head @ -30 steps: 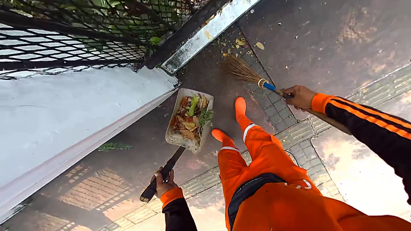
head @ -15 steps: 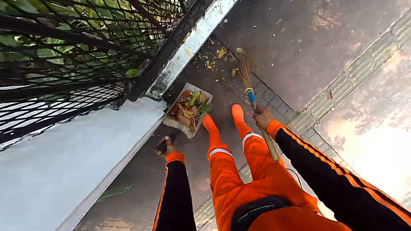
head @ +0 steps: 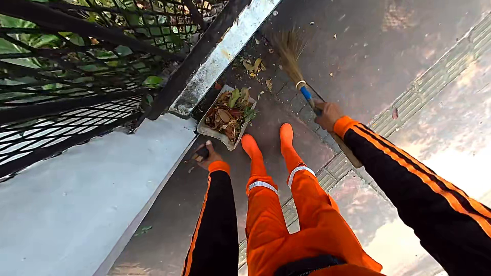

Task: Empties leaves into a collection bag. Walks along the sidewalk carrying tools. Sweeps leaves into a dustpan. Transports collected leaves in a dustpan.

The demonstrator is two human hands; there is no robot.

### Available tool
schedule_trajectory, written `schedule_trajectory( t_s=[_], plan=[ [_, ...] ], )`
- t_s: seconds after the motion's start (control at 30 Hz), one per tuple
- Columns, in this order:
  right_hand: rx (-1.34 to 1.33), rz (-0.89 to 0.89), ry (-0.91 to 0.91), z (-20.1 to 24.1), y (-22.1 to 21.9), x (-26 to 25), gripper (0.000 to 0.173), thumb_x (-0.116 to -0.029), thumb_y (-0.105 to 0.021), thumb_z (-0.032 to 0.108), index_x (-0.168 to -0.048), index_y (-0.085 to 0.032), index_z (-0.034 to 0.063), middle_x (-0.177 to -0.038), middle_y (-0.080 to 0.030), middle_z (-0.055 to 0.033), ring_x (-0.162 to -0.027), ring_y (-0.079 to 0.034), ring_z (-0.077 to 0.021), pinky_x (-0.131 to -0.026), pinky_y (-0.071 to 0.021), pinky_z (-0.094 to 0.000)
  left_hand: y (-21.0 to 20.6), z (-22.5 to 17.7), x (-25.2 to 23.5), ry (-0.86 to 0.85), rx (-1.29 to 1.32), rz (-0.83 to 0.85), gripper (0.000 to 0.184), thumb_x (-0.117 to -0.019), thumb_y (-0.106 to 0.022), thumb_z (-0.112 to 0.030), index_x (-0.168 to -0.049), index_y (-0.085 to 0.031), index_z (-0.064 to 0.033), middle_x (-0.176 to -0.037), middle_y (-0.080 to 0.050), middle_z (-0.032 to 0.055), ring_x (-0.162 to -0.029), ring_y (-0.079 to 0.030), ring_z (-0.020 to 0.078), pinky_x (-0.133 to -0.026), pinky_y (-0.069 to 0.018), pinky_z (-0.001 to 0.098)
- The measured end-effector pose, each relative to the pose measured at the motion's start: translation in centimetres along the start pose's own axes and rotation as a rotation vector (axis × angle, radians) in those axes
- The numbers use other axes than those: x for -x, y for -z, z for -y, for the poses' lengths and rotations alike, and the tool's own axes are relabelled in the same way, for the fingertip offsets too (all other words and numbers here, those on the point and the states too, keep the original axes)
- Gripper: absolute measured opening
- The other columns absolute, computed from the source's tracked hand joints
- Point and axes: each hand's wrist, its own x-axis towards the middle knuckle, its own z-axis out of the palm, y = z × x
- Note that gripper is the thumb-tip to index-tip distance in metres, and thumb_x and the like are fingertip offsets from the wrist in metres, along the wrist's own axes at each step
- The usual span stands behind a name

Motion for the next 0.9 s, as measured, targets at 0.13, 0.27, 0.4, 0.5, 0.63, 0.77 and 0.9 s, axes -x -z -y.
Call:
schedule_trajectory(
  t_s=[0.13,0.27,0.4,0.5,0.63,0.77,0.9],
  plan=[
    [0.083,0.155,0.129,0.6,-1.0,7.2,0.075,-0.0870,-0.072,0.003,-0.156,-0.045,0.0152,-0.110,-0.070,-0.0259,-0.095,-0.069,-0.0450,-0.081,-0.0540,-0.0666,0.2,-0.8,0.6,-0.013,-0.129,0.028,0.054,-0.0908,-0.082,-0.033,-0.132,-0.064,-0.0036,-0.128,-0.069,0.0181,-0.124,-0.065,0.0242,-0.109,-0.0493,0.0378],
    [-0.089,0.110,0.020,-3.6,2.9,13.3,0.078,-0.0885,-0.075,0.012,-0.158,-0.042,0.0202,-0.110,-0.069,-0.0219,-0.082,-0.068,-0.0338,-0.075,-0.0562,-0.0567,0.2,-1.2,0.3,-0.041,-0.092,0.042,0.047,-0.0910,-0.083,-0.028,-0.128,-0.066,-0.0040,-0.124,-0.071,0.0167,-0.119,-0.067,0.0233,-0.107,-0.0505,0.0382],
    [-0.115,-0.020,-0.052,-3.1,3.1,8.3,0.079,-0.0918,-0.072,0.007,-0.161,-0.034,0.0117,-0.116,-0.067,-0.0297,-0.091,-0.068,-0.0442,-0.083,-0.0523,-0.0659,-0.7,-0.1,-0.6,-0.083,-0.045,0.008,0.046,-0.0894,-0.084,-0.030,-0.126,-0.069,-0.0056,-0.121,-0.073,0.0127,-0.116,-0.069,0.0191,-0.106,-0.0519,0.0361],
    [0.057,0.088,0.059,0.3,-0.5,3.4,0.072,-0.0843,-0.073,0.002,-0.151,-0.046,0.0035,-0.109,-0.068,-0.0297,-0.093,-0.068,-0.0478,-0.079,-0.0533,-0.0696,-1.2,-0.1,-0.4,-0.102,-0.011,-0.016,0.045,-0.0890,-0.084,-0.028,-0.125,-0.068,-0.0053,-0.119,-0.073,0.0105,-0.113,-0.069,0.0150,-0.103,-0.0526,0.0322],
    [0.273,0.416,0.184,3.3,-3.7,7.0,0.077,-0.0867,-0.069,0.004,-0.156,-0.037,0.0126,-0.115,-0.067,-0.0256,-0.106,-0.067,-0.0438,-0.089,-0.0527,-0.0635,-1.4,-0.6,-0.2,-0.119,-0.006,-0.014,0.047,-0.0900,-0.084,-0.025,-0.127,-0.067,-0.0024,-0.120,-0.072,0.0122,-0.114,-0.068,0.0152,-0.104,-0.0521,0.0319],
    [0.061,0.438,0.135,-2.7,-1.2,15.7,0.087,-0.0867,-0.066,0.002,-0.164,-0.029,0.0182,-0.118,-0.069,-0.0213,-0.097,-0.070,-0.0357,-0.086,-0.0562,-0.0556,-1.0,1.5,-1.8,-0.169,-0.022,0.014,0.047,-0.0888,-0.084,-0.030,-0.125,-0.068,-0.0052,-0.121,-0.072,0.0119,-0.114,-0.069,0.0169,-0.104,-0.0530,0.0340],
    [-0.266,0.219,-0.077,-8.0,0.3,19.8,0.084,-0.0878,-0.068,0.006,-0.163,-0.032,0.0203,-0.091,-0.069,-0.0096,-0.051,-0.060,-0.0186,-0.046,-0.0547,-0.0394,0.1,2.1,-2.1,-0.222,0.008,0.039,0.045,-0.0877,-0.085,-0.024,-0.124,-0.068,-0.0026,-0.118,-0.073,0.0107,-0.111,-0.069,0.0141,-0.102,-0.0536,0.0320]
  ],
)
